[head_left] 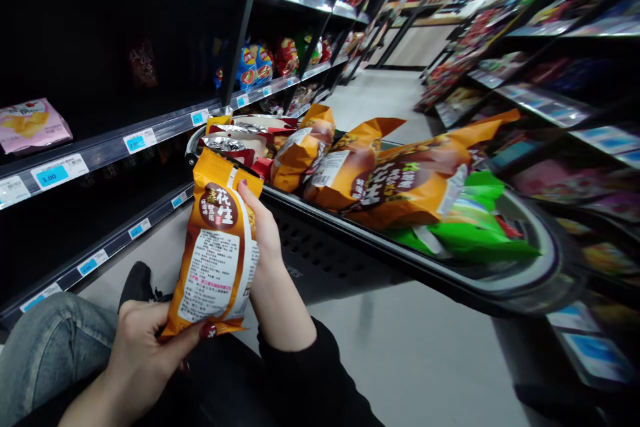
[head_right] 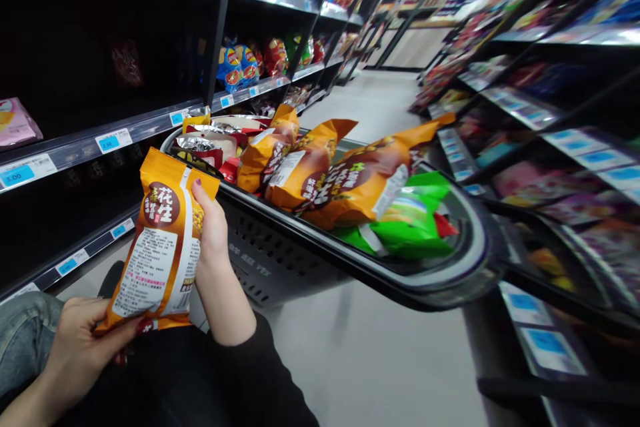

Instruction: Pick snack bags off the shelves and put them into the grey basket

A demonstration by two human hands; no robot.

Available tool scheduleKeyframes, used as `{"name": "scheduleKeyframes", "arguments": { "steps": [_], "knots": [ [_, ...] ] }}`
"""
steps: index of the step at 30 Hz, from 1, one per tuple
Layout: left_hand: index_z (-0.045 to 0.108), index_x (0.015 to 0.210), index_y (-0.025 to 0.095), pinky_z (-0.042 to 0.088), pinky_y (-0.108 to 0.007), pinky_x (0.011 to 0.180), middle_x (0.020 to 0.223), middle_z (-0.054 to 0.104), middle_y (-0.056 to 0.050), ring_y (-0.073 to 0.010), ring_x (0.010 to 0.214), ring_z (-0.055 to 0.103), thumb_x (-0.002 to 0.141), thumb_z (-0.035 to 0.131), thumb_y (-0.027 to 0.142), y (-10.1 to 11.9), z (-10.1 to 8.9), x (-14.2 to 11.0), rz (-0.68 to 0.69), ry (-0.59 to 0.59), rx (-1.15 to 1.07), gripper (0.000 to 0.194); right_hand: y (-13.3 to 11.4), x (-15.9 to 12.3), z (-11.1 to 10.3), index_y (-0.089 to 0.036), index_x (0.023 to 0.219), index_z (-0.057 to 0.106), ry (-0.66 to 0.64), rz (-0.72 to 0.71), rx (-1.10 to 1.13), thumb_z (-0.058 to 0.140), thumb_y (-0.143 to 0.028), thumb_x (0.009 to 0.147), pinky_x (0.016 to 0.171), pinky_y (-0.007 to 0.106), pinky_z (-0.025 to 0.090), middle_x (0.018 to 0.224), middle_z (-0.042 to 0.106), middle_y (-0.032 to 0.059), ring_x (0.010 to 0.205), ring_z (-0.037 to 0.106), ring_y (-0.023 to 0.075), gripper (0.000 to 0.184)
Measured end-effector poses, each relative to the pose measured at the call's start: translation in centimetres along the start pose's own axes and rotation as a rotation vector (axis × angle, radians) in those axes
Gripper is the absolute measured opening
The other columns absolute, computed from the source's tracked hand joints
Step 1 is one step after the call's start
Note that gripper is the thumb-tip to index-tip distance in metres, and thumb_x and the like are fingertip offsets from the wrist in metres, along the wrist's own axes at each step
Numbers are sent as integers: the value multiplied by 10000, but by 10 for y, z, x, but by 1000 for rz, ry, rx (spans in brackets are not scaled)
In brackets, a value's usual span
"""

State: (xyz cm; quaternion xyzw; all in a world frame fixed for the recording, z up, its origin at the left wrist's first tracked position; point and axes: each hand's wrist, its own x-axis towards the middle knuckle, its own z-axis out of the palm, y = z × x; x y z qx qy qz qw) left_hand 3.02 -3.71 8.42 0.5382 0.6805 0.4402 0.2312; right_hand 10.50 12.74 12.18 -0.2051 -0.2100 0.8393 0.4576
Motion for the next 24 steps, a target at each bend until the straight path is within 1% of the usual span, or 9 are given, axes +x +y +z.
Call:
{"name": "scheduleKeyframes", "arguments": {
  "steps": [3, 6, 8, 11, 13, 15, 20, 24],
  "knots": [
    [665, 571, 144, 387, -179, 376, 416, 561, 1, -97, 352, 514, 767, 596, 390, 1, 0, 0, -61, -15, -49, 323, 0, 1, -2, -160, 904, 642, 8, -17, -27, 551, -290, 805, 817, 300, 531, 864, 719, 26, 772, 676, 167, 187],
    [693, 622, 140, 373, -184, 374, 414, 542, 8, -90, 356, 483, 735, 621, 396, 1, 1, 2, -179, -27, -137, 289, 0, 3, -3, -165, 919, 639, 11, -76, -43, 569, -288, 777, 806, 339, 537, 904, 715, 36, 814, 675, 195, 201],
    [698, 653, 136, 362, -179, 367, 398, 515, 26, -78, 349, 454, 705, 646, 386, 0, 2, 6, -299, -29, -250, 260, -1, 2, -2, -166, 919, 638, 24, -158, -50, 586, -285, 756, 796, 360, 540, 901, 715, 39, 835, 672, 209, 209],
    [650, 586, 128, 352, -177, 341, 352, 467, 54, -69, 309, 428, 642, 689, 381, -8, 4, 17, -438, -70, -444, 262, -5, -1, 1, -178, 871, 647, 87, -354, -84, 618, -258, 721, 790, 375, 542, 879, 717, 26, 835, 671, 212, 172],
    [606, 536, 128, 354, -179, 335, 316, 440, 64, -70, 289, 423, 618, 706, 386, -15, 6, 24, -464, -109, -514, 288, -8, -6, 4, -187, 819, 652, 123, -460, -113, 630, -232, 706, 791, 376, 541, 861, 718, 14, 834, 671, 210, 123],
    [580, 515, 128, 350, -177, 332, 287, 426, 66, -66, 273, 411, 617, 707, 407, -21, 8, 28, -470, -133, -548, 323, -9, -11, 6, -191, 775, 651, 127, -507, -139, 633, -225, 704, 789, 375, 541, 831, 718, 11, 855, 667, 212, 80],
    [545, 498, 138, 295, -167, 293, 268, 389, 85, -52, 245, 356, 597, 721, 424, -26, 11, 29, -481, -139, -592, 350, -10, -16, 9, -201, 740, 639, 107, -555, -195, 629, -262, 711, 774, 378, 542, 803, 715, 21, 912, 653, 228, 68],
    [552, 510, 142, 297, -163, 296, 275, 398, 85, -49, 248, 359, 630, 698, 420, -25, 11, 28, -475, -160, -578, 336, -9, -14, 9, -194, 744, 646, 121, -553, -206, 637, -252, 692, 757, 381, 546, 795, 717, 34, 912, 652, 242, 78]
  ]
}}
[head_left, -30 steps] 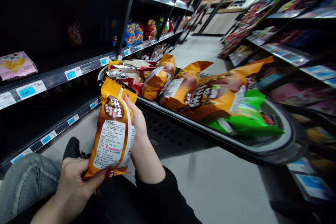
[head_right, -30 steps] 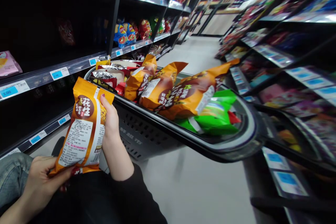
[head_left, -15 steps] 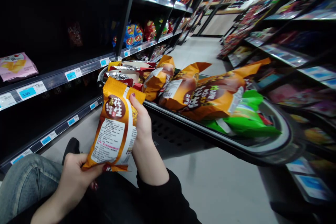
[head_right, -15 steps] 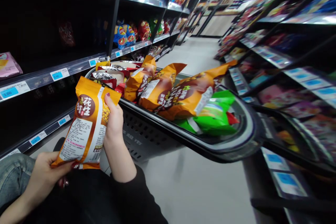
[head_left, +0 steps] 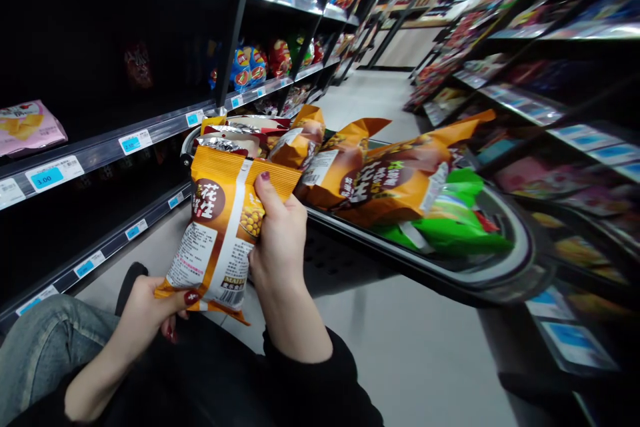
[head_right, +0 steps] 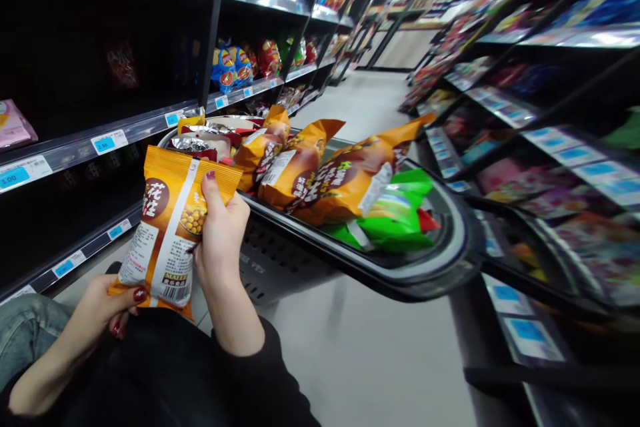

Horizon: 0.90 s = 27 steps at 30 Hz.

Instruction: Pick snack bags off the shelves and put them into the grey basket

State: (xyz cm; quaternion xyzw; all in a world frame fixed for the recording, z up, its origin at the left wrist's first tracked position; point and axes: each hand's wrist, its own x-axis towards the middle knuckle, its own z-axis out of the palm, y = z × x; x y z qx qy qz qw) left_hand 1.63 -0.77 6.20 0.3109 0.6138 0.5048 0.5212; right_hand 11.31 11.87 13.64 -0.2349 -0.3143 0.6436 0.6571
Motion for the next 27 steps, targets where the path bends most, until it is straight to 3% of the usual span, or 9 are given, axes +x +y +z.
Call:
{"name": "scheduleKeyframes", "arguments": {
  "steps": [13, 18, 23, 25, 27],
  "knots": [
    [562, 481, 131, 301, -166, 294, 323, 470, 43, -58, 262, 401, 610, 702, 422, 3, 0, -3, 21, 32, 55, 347, 1, 5, -2, -196, 789, 653, -56, 30, 22, 648, -267, 682, 790, 382, 536, 830, 719, 21, 900, 655, 228, 128],
    [649, 575, 123, 333, -173, 315, 382, 464, 46, -58, 313, 395, 620, 703, 385, 13, 7, -21, 60, 89, 90, 271, 12, 12, -9, -184, 883, 642, -97, 190, 70, 638, -308, 705, 779, 372, 537, 886, 714, 35, 806, 670, 204, 217],
    [692, 629, 133, 349, -173, 335, 399, 473, 31, -63, 330, 405, 670, 664, 432, 12, 11, -32, 124, 74, 200, 304, 22, 17, -16, -158, 985, 620, -176, 406, 96, 613, -366, 733, 719, 361, 547, 903, 711, 68, 749, 672, 206, 327],
    [677, 574, 132, 356, -181, 335, 390, 484, 16, -75, 329, 417, 695, 635, 452, 11, 7, -32, 163, 67, 264, 345, 23, 18, -16, -162, 969, 624, -168, 436, 97, 629, -361, 720, 680, 350, 548, 873, 714, 60, 699, 668, 200, 319],
    [693, 626, 139, 453, -212, 433, 511, 600, -29, -122, 436, 535, 716, 624, 431, 12, -2, -28, 217, 44, 353, 314, 23, 16, -13, -168, 917, 631, -138, 407, 99, 658, -351, 692, 650, 339, 546, 819, 716, 47, 655, 660, 195, 291]
  ]
}}
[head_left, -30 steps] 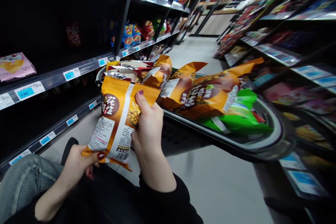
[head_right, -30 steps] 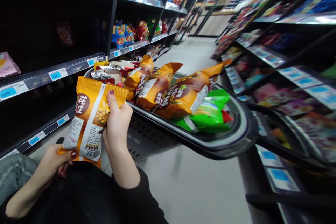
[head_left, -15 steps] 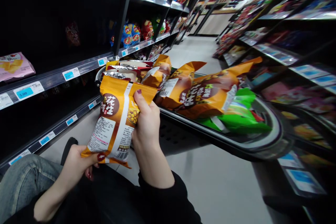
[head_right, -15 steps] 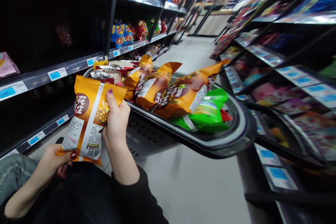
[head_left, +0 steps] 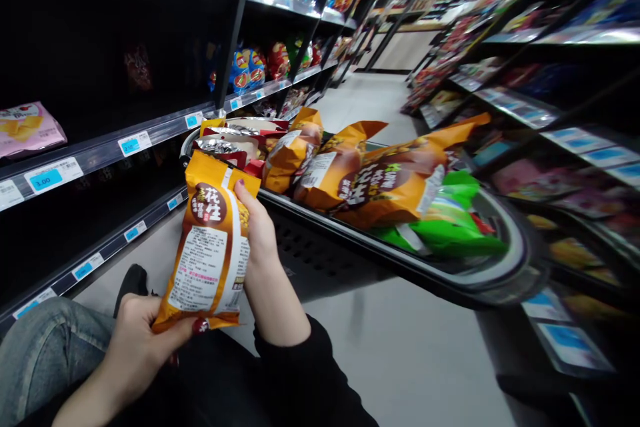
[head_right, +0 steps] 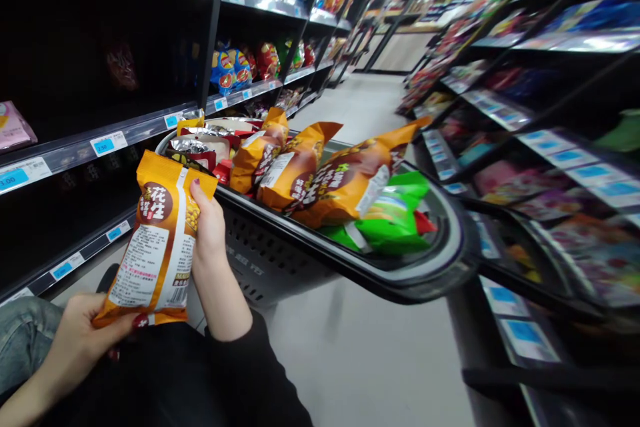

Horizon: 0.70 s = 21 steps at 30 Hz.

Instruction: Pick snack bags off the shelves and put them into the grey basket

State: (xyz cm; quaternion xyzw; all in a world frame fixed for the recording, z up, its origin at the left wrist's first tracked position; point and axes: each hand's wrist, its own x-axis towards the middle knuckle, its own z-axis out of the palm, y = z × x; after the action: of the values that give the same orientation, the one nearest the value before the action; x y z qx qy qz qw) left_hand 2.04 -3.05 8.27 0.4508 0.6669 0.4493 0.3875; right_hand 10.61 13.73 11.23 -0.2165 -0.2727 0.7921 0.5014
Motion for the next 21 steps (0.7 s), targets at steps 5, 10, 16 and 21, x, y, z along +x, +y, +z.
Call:
{"name": "scheduleKeyframes", "arguments": {
  "steps": [5, 10, 16, 21],
  "knots": [
    [580, 1157, 199, 463, -383, 901, 1111, 649, -102, -287, 1019, 597, 562, 774, 400, -2, -23, 16, 61, -125, -144, 657, 13, -17, 18, -180, 766, 644, -61, -172, -76, 696, -327, 663, 651, 324, 534, 698, 698, 7, 642, 654, 193, 186],
    [543, 1163, 169, 520, -421, 801, 997, 693, -122, -342, 945, 629, 502, 793, 444, 8, -20, 11, 37, -8, -356, 759, 21, -35, 32, -184, 793, 635, -241, -125, -155, 612, -434, 745, 661, 293, 514, 743, 674, 14, 712, 637, 181, 255],
    [314, 1306, 161, 452, -399, 915, 1252, 539, -138, -298, 1099, 550, 606, 721, 419, 115, -51, 78, 417, 327, 182, 850, -10, -29, 23, -213, 1020, 534, -91, -439, -462, 492, -427, 826, 641, 267, 512, 1007, 558, 59, 834, 574, 161, 292],
    [261, 1337, 114, 456, -361, 893, 1261, 508, -162, -256, 1088, 543, 713, 660, 341, 228, -15, 190, 430, 139, 833, 774, -39, -29, 12, -152, 972, 593, 181, -1097, -1202, 453, -230, 849, 838, 431, 436, 988, 558, 120, 945, 485, 247, 203]
  ]
}}
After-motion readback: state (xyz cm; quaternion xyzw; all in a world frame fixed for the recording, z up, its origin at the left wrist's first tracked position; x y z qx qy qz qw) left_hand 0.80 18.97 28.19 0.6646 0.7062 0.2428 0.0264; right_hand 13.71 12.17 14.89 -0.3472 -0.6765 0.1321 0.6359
